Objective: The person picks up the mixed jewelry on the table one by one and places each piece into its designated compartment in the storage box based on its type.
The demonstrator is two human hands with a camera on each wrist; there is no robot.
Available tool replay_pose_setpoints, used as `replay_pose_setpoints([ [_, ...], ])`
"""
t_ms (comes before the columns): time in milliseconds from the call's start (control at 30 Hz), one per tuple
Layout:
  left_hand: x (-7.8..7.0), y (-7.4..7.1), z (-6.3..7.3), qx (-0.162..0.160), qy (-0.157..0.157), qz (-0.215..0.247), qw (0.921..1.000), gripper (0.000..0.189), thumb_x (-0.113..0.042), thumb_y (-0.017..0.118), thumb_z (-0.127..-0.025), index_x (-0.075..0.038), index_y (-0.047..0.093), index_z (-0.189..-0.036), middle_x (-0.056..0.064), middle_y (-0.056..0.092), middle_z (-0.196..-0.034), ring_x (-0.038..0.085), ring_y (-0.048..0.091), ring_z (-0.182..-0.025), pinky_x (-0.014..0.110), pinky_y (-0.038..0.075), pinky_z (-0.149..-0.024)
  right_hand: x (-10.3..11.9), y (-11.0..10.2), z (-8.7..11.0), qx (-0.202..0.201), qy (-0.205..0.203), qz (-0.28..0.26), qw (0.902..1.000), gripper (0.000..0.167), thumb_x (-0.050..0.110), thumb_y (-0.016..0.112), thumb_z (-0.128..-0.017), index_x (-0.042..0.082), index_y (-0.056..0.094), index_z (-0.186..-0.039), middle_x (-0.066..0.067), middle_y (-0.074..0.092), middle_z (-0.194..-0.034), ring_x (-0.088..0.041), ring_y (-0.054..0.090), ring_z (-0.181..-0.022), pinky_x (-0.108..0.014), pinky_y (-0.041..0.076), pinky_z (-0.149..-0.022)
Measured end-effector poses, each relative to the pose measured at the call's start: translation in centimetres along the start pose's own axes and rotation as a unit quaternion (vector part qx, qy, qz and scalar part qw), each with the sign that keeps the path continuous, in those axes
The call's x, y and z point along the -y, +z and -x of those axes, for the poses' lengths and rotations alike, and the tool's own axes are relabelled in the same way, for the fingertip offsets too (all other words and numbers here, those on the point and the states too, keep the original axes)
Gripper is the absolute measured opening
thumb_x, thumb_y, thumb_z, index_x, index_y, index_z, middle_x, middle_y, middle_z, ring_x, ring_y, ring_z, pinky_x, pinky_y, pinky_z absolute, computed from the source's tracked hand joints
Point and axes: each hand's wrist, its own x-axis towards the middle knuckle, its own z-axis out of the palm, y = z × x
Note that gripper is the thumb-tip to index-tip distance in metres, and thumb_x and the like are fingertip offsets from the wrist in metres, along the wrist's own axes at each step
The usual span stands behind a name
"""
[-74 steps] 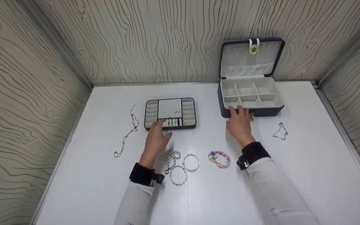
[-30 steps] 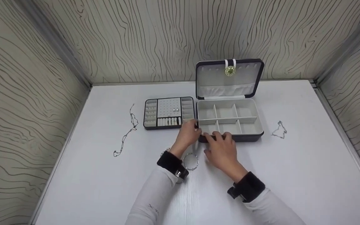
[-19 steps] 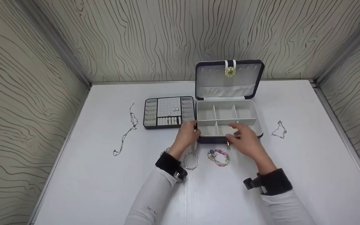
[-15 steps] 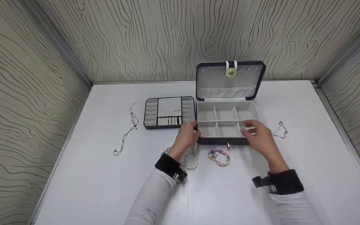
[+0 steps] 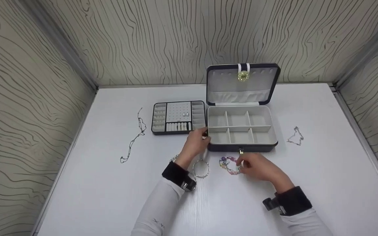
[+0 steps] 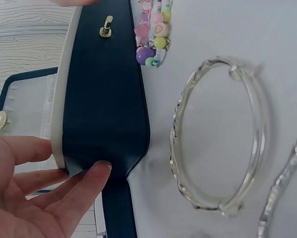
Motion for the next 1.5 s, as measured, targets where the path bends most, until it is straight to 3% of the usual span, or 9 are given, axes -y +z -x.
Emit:
replay_pose_setpoints([
  [167, 0.2, 0.1, 0.0, 0.010, -0.011, 0.031, 0.9994, 0.052, -0.009, 0.060, -0.095, 0.003, 0.045, -0.143, 0.019, 0.065, -0.119, 0.016, 0.064, -0.070, 0.026, 0.054, -0.059, 0.2, 1.8, -0.7, 0.014, 0.024, 0.049, 0.9984, 0.019, -0.002, 0.072, -0.072, 0.008, 0.069, -0.088, 0.005, 0.055, -0.071, -0.013, 0.049, -0.064, -0.033, 0.044, -0.060],
  [400, 0.3, 0.3, 0.0, 0.003, 0.013, -0.005, 0.9999, 0.048, -0.009, 0.061, -0.095, 0.005, 0.049, -0.139, 0.015, 0.068, -0.110, 0.018, 0.067, -0.088, 0.028, 0.054, -0.083, 0.3, 3.1, -1.2, 0.015, 0.049, 0.097, 0.9940, 0.018, 0.002, 0.077, -0.074, 0.014, 0.065, -0.082, 0.005, 0.057, -0.074, -0.015, 0.051, -0.067, -0.037, 0.045, -0.062],
  [833, 0.3, 0.1, 0.1, 0.009, -0.008, 0.029, 0.9995, 0.050, -0.009, 0.062, -0.095, 0.001, 0.048, -0.142, 0.013, 0.068, -0.109, 0.013, 0.066, -0.082, 0.025, 0.054, -0.075, 0.5, 3.2, -1.1, 0.010, 0.058, 0.097, 0.9935, 0.014, 0.005, 0.075, -0.080, 0.014, 0.064, -0.083, 0.006, 0.054, -0.073, -0.014, 0.048, -0.066, -0.035, 0.043, -0.060],
  [1033, 0.5, 0.1, 0.1, 0.010, -0.003, 0.039, 0.9992, 0.050, -0.009, 0.062, -0.095, 0.001, 0.048, -0.142, 0.012, 0.068, -0.109, 0.012, 0.066, -0.081, 0.024, 0.054, -0.074, 1.3, 2.3, -0.7, 0.003, 0.049, 0.095, 0.9943, 0.017, 0.007, 0.075, -0.081, 0.015, 0.060, -0.081, 0.004, 0.052, -0.075, -0.016, 0.050, -0.069, -0.036, 0.043, -0.061],
  [1233, 0.5, 0.1, 0.1, 0.007, 0.006, 0.044, 0.9990, 0.048, -0.009, 0.061, -0.096, 0.002, 0.049, -0.141, 0.014, 0.067, -0.110, 0.014, 0.066, -0.079, 0.024, 0.054, -0.069, 3.0, 0.5, -0.2, -0.040, 0.032, 0.075, 0.9958, 0.015, 0.008, 0.074, -0.085, 0.014, 0.061, -0.083, 0.003, 0.056, -0.088, -0.020, 0.060, -0.085, -0.035, 0.049, -0.069],
  [1367, 0.5, 0.1, 0.1, 0.008, 0.009, 0.050, 0.9987, 0.049, -0.008, 0.061, -0.096, 0.004, 0.047, -0.141, 0.016, 0.066, -0.112, 0.017, 0.067, -0.079, 0.023, 0.054, -0.063, 3.9, -0.9, 0.1, -0.071, 0.008, 0.057, 0.9958, 0.012, 0.006, 0.072, -0.087, 0.013, 0.064, -0.086, 0.006, 0.059, -0.083, -0.014, 0.060, -0.080, -0.033, 0.050, -0.068],
  [1500, 0.4, 0.1, 0.0, 0.010, -0.003, 0.068, 0.9976, 0.049, -0.009, 0.060, -0.096, 0.003, 0.046, -0.142, 0.016, 0.065, -0.113, 0.023, 0.068, -0.080, 0.023, 0.054, -0.061, 4.5, -2.4, 0.4, -0.078, -0.004, 0.020, 0.9968, 0.009, 0.003, 0.070, -0.089, 0.011, 0.065, -0.089, 0.005, 0.064, -0.082, -0.013, 0.063, -0.078, -0.031, 0.052, -0.066],
])
